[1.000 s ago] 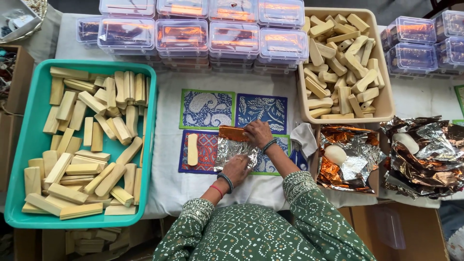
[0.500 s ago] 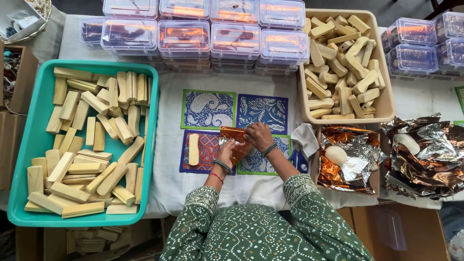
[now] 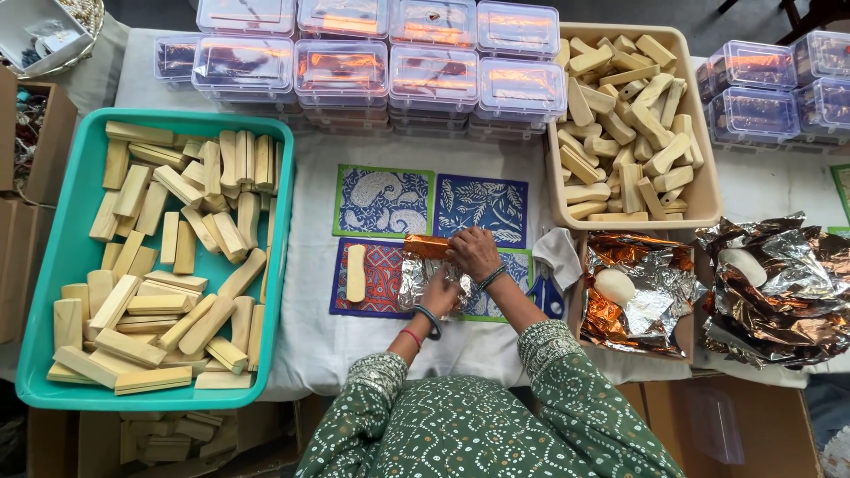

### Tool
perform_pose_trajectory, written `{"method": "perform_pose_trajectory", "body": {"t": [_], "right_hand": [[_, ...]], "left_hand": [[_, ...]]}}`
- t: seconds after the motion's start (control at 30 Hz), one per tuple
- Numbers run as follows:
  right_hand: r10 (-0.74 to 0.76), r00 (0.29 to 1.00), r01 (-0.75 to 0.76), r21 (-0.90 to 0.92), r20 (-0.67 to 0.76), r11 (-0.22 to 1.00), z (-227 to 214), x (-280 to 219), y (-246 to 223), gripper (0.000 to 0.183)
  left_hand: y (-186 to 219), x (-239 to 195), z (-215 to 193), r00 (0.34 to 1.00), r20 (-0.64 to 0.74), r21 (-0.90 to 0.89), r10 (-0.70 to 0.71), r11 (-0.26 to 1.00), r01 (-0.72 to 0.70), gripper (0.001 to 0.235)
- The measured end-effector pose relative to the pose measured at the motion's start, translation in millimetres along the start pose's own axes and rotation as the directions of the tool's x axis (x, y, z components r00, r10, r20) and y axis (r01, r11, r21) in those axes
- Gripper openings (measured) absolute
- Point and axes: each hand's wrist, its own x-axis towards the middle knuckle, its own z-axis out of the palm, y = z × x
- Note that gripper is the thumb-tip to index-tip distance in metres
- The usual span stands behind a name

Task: The person wraps small wooden blocks in copper-colored foil at a table. They pick up a block, place it on a sheet of foil, and fold the foil around it to create a wrapped package. The wrapped items are placed on the table or into a container.

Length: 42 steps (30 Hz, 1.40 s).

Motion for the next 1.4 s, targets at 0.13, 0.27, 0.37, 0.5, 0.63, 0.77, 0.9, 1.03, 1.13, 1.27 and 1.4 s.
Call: {"method": "perform_pose_trajectory", "body": {"t": [0.13,0.27,0.37,0.5,0.63,0.77,0.9,1.03,1.13,1.27,1.4], "right_hand": [[0.007,1.000,-0.007,0.003,-0.013,1.000,-3.3,-2.0,-4.9,0.024],[-0.004,0.999,0.004,0.001,-0.039,1.000,-3.8,-2.5,-6.3,0.024],[-0.017,0.998,0.018,0.005,-0.066,1.000,-4.9,-6.2,-8.0,0.023],[-0.021,0.994,0.022,0.012,-0.105,1.000,-1.7,-7.8,-12.0,0.024],[-0.031,0.992,0.029,-0.018,-0.123,0.999,-1.1,-9.7,-12.4,0.024],[-0.032,0.992,0.029,-0.032,-0.118,0.999,-8.7,-8.8,-19.6,0.024],[-0.028,0.985,0.021,-0.039,-0.168,0.999,-18.4,-14.6,-34.6,0.022],[-0.011,0.969,-0.012,-0.089,-0.249,0.996,-13.2,-18.5,-38.4,0.021],[0.009,0.972,-0.040,-0.125,-0.236,0.991,-21.0,-15.5,-43.1,0.031],[0.029,0.973,-0.061,-0.133,-0.231,0.989,-18.2,-18.7,-48.9,0.039],[0.053,0.969,-0.086,-0.130,-0.240,0.988,-10.1,-22.3,-49.1,0.037]], "left_hand": [[-27.1,30.1,-21.6,0.980,0.124,-0.876,-0.154,0.447,0.181,0.046],[-1.7,18.0,-30.8,0.988,0.127,-0.979,-0.091,0.147,0.139,0.042],[-25.6,26.7,-18.3,0.981,0.043,-0.988,-0.188,0.135,0.069,0.038],[-4.4,-1.8,-17.4,0.956,-0.059,-0.736,-0.286,0.659,0.152,0.036],[-19.9,-31.5,9.3,0.992,-0.074,0.137,0.102,0.986,-0.091,0.053],[35.1,-68.0,1.9,0.938,0.188,0.458,0.291,0.819,-0.346,0.065],[40.5,-74.1,-2.3,0.925,0.341,0.615,0.166,0.705,-0.354,0.069],[25.7,-67.6,-3.0,0.905,0.368,0.552,0.215,0.732,-0.399,0.075],[22.1,-66.2,-5.0,0.884,0.398,0.513,0.247,0.739,-0.438,0.080],[2.2,-53.3,-4.3,0.857,0.398,0.495,0.328,0.710,-0.502,0.081],[-2.1,-38.4,-20.4,0.961,0.207,0.340,0.184,0.907,-0.247,0.042]]}}
